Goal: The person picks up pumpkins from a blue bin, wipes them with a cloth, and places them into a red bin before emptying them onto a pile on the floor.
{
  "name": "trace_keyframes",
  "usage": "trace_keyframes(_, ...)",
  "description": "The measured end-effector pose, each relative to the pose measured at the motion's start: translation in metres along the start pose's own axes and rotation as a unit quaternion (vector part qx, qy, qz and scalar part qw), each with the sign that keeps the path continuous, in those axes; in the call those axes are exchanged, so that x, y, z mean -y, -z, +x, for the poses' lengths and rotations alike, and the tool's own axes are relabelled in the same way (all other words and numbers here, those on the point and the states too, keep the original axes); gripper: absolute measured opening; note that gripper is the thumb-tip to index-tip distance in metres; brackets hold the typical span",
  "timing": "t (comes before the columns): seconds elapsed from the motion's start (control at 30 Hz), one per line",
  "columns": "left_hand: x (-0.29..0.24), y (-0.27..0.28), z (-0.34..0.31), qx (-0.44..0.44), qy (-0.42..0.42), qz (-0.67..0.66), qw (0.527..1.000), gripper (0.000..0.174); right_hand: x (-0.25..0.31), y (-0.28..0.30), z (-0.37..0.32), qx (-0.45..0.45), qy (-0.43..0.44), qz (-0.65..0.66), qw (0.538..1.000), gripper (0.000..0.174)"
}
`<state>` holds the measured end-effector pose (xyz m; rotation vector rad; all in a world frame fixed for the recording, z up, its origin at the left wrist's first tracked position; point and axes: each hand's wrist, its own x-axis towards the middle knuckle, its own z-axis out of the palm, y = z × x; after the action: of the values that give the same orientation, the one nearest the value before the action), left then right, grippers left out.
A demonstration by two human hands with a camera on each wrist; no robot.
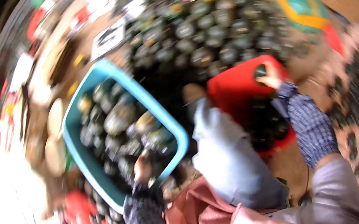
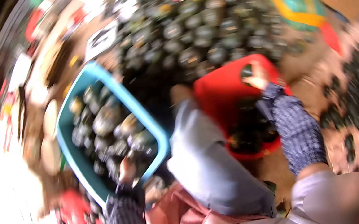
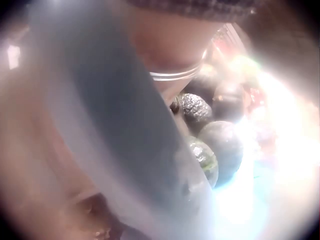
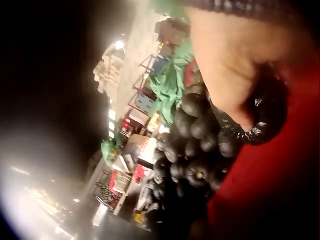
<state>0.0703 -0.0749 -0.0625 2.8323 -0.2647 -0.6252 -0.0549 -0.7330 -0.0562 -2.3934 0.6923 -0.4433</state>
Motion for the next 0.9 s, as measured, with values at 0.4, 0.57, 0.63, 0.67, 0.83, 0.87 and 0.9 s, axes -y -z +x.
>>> trace_keyframes(0.4, -0.054, 0.041, -0.031, -0.063, 0.17, -0.184, 0.966, 0.065, 0.01, -0.041, -0.007, 0.262, -0.052, -0.341, 0.901, 0.061)
trace_keyframes(0.57, -0.014, 0.068, -0.036, -0.032, 0.199, -0.421, 0.884, 0.089, 0.139, 0.0, 0.064, 0.233, 0.176, -0.234, 0.927, 0.054)
trace_keyframes(0.63, 0.022, 0.078, -0.045, -0.146, 0.146, -0.347, 0.915, 0.053, 0.258, 0.027, 0.06, 0.199, 0.39, -0.153, 0.886, 0.05)
trace_keyframes(0.67, 0.038, 0.072, -0.041, -0.203, 0.151, -0.332, 0.909, 0.04, 0.323, 0.037, 0.044, 0.211, 0.448, -0.117, 0.861, 0.05)
trace_keyframes(0.83, 0.062, 0.048, -0.028, -0.233, 0.197, -0.333, 0.892, 0.075, 0.495, -0.045, -0.062, 0.4, 0.499, -0.177, 0.748, 0.016)
trace_keyframes(0.87, 0.038, 0.063, -0.035, -0.255, 0.206, -0.278, 0.903, 0.083, 0.513, -0.066, -0.092, 0.411, 0.527, -0.194, 0.718, 0.026)
trace_keyframes(0.9, 0.025, 0.072, -0.037, -0.227, 0.201, -0.234, 0.924, 0.089, 0.513, -0.104, -0.121, 0.43, 0.508, -0.238, 0.708, 0.039)
